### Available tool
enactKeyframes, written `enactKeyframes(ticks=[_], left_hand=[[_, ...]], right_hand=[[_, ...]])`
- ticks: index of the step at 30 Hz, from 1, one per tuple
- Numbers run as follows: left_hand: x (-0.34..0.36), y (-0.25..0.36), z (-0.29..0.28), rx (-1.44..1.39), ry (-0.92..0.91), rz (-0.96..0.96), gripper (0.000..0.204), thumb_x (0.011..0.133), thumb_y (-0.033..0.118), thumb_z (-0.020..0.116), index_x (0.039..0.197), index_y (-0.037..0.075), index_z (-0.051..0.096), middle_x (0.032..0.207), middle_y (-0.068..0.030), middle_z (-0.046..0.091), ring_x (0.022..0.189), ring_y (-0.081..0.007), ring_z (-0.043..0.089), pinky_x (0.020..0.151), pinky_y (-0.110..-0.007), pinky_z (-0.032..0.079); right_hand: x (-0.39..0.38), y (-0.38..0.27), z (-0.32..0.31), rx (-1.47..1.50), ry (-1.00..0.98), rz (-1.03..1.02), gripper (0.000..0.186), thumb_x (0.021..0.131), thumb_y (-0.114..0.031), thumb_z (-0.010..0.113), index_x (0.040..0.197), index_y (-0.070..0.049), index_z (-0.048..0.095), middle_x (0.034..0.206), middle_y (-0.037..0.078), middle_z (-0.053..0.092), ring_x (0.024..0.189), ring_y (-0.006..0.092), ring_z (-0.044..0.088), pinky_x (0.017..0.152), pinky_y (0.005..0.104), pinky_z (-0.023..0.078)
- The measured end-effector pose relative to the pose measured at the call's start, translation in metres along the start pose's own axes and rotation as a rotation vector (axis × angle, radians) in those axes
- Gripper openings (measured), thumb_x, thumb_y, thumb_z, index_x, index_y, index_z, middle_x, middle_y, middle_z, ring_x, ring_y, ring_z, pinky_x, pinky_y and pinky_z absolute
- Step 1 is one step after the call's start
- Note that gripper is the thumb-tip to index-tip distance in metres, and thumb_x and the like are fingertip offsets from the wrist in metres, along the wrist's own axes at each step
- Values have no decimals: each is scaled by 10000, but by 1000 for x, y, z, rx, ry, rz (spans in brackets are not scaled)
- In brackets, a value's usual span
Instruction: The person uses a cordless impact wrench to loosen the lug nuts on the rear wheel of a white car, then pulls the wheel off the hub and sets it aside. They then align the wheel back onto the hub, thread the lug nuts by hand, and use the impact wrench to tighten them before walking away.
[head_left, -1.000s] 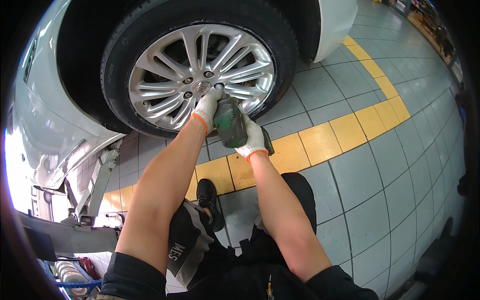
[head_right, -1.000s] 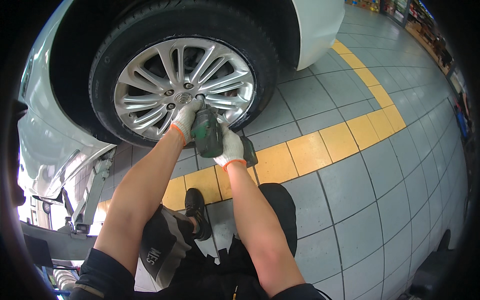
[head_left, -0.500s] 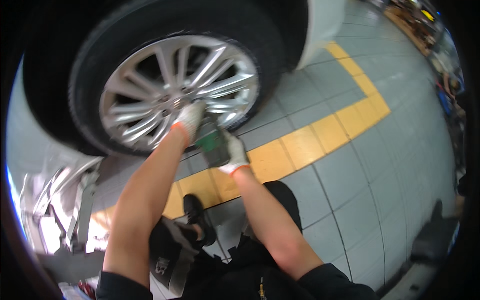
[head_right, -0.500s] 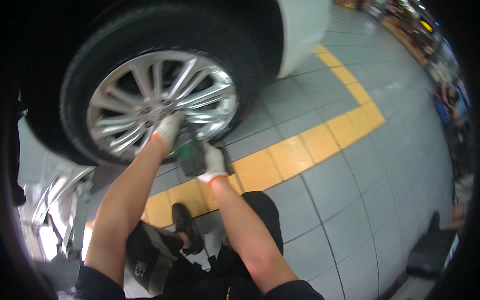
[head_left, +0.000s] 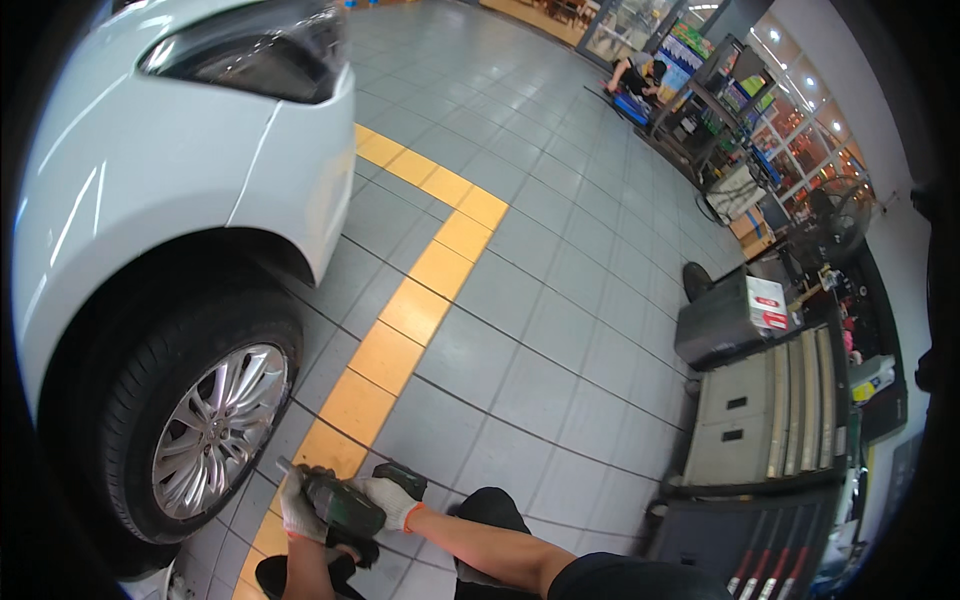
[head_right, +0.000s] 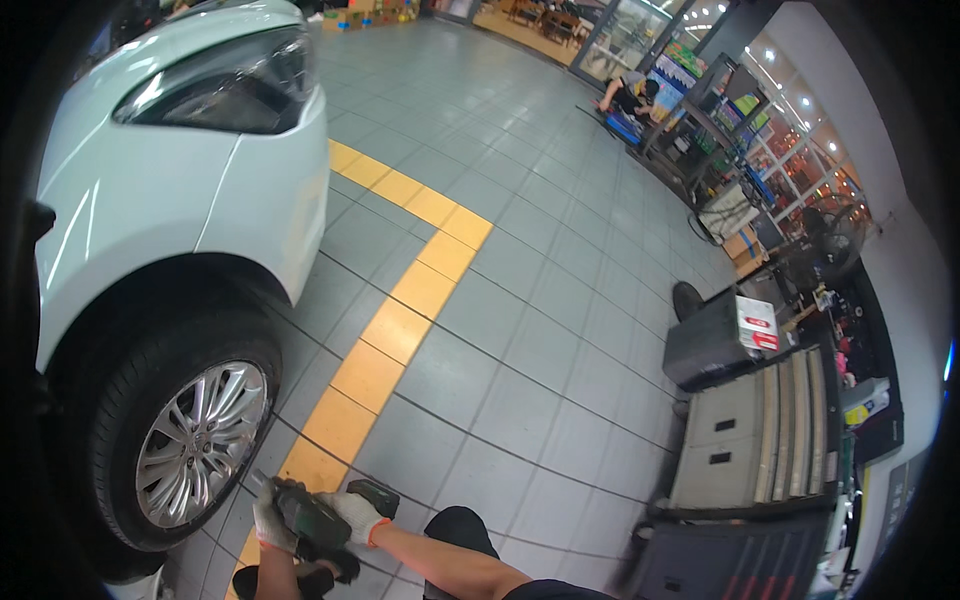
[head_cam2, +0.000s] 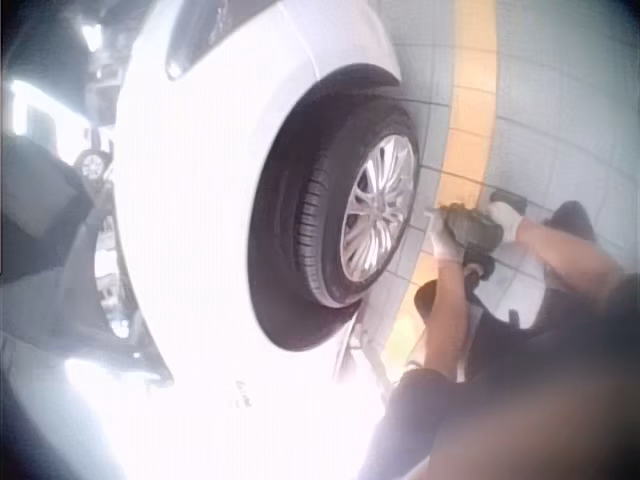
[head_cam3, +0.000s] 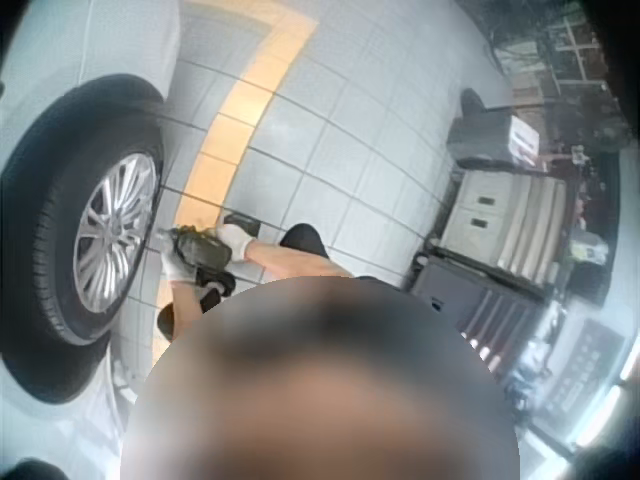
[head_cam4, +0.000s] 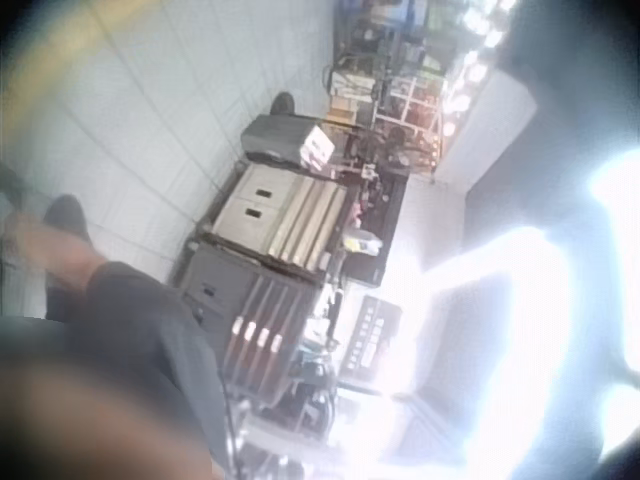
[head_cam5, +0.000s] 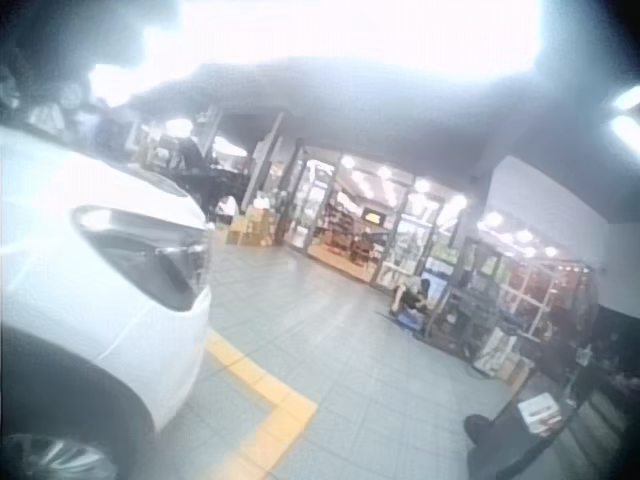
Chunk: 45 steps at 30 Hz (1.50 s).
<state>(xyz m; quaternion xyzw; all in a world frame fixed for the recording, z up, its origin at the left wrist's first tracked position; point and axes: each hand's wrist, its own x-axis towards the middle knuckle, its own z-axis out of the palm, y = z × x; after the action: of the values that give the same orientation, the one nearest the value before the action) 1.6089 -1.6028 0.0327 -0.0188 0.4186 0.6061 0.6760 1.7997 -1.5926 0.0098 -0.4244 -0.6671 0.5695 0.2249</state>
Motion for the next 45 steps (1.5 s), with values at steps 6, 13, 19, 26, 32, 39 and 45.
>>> enactKeyframes(ticks=[6,13,19,26,32,39,45], left_hand=[[-176,7,112,22,-162,-319,324,1054,346,713,1189,51,717,1164,-176,769,1087,-349,732,1009,-527,585],[-276,-39,326,241,-551,-946,277,1042,319,742,1127,57,719,1109,-128,761,1076,-305,721,1032,-488,553],[-336,-141,469,471,-1102,-1282,296,1034,303,760,1153,33,734,1137,-115,771,1130,-289,709,1098,-468,513],[-427,-267,508,630,-1012,-1725,314,1052,357,746,1127,52,740,1105,-98,773,1063,-269,710,1022,-446,544],[-444,-394,587,1222,-1098,-1089,184,1016,262,782,996,96,706,877,-22,712,727,-166,644,664,-327,538],[-654,-552,662,1949,-1828,36,557,979,481,658,1026,-69,724,1017,-368,741,1031,-532,723,921,-516,577],[-804,-670,710,2027,-2063,511,545,1047,491,564,1227,-11,674,1062,-305,782,1042,-494,760,950,-578,587]], right_hand=[[-171,-152,-91,232,-45,426,228,1049,-146,639,1183,-56,800,1032,142,794,982,281,776,863,418,599],[-386,-345,-238,-355,353,161,531,867,-220,744,1387,-112,722,1186,182,792,1122,421,747,974,484,591],[-537,-461,-251,-478,897,540,487,882,-256,774,1349,-120,750,1124,185,799,1057,412,758,936,496,597],[-662,-508,-185,-520,1267,779,578,832,-235,811,1399,-157,735,1125,159,801,1056,379,769,940,476,603],[-819,-507,-139,-462,1549,910,517,813,-188,784,1325,-123,763,1141,150,814,1046,381,777,932,455,618],[-1054,-478,-163,-714,1749,1622,550,766,-214,828,1293,-92,728,993,204,765,977,419,743,868,531,560],[-1182,-409,-190,-478,1509,2000,751,760,-206,852,1472,-117,633,1080,180,763,1063,373,747,956,520,538]])
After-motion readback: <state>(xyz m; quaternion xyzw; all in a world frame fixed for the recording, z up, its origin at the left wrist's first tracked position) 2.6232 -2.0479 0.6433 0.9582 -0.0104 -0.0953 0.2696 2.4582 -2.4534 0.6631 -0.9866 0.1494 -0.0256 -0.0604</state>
